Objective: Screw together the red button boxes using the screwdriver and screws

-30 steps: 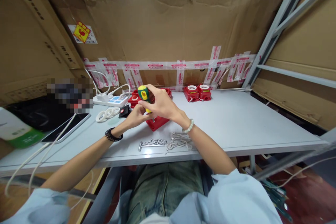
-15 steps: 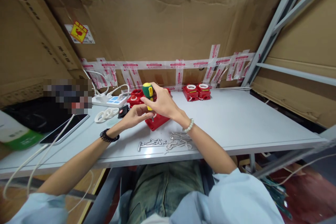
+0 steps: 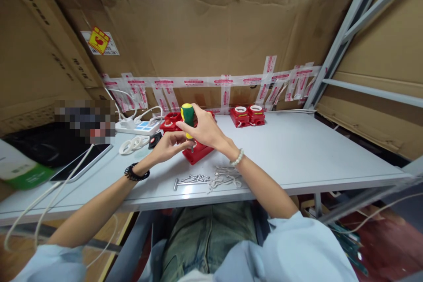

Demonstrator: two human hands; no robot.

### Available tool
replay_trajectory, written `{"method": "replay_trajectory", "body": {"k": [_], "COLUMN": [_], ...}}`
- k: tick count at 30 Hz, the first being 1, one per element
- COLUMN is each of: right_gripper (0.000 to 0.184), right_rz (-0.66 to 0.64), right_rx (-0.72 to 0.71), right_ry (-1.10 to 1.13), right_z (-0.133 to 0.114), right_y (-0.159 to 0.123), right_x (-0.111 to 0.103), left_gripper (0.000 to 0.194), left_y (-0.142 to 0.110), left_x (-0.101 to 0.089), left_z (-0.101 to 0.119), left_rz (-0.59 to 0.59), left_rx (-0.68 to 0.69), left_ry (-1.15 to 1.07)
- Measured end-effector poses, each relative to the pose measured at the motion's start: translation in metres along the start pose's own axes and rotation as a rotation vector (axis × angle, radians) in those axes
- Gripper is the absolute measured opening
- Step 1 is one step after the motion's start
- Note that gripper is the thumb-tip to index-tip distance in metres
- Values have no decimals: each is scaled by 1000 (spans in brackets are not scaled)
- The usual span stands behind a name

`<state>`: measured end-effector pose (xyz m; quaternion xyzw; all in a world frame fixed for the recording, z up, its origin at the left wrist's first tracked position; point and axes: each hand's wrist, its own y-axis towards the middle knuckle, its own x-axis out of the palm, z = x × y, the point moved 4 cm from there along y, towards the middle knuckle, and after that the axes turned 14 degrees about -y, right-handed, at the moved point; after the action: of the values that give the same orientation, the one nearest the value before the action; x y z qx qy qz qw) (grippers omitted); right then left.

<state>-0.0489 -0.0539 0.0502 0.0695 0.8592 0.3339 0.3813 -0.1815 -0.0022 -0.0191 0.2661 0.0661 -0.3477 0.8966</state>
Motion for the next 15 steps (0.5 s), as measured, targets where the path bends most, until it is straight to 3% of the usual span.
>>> {"method": "replay_trajectory", "body": {"k": [9, 12, 15], "right_gripper": [29, 28, 26], "right_rz": [3, 2, -1], "right_rx": [48, 21, 0], "right_ry": [-46, -67, -44], "right_z": [2, 1, 0], "right_y": [0, 0, -1], "right_x": [-1, -1, -1], "left_gripper": [38, 40, 35], "left_y": [6, 4, 1], "left_x": [12, 9, 4], "left_z": [-6, -8, -5], "left_rz": [93, 158, 137], "left_rx": [-27, -20, 6], "left_ry": [-256, -214, -103]}}
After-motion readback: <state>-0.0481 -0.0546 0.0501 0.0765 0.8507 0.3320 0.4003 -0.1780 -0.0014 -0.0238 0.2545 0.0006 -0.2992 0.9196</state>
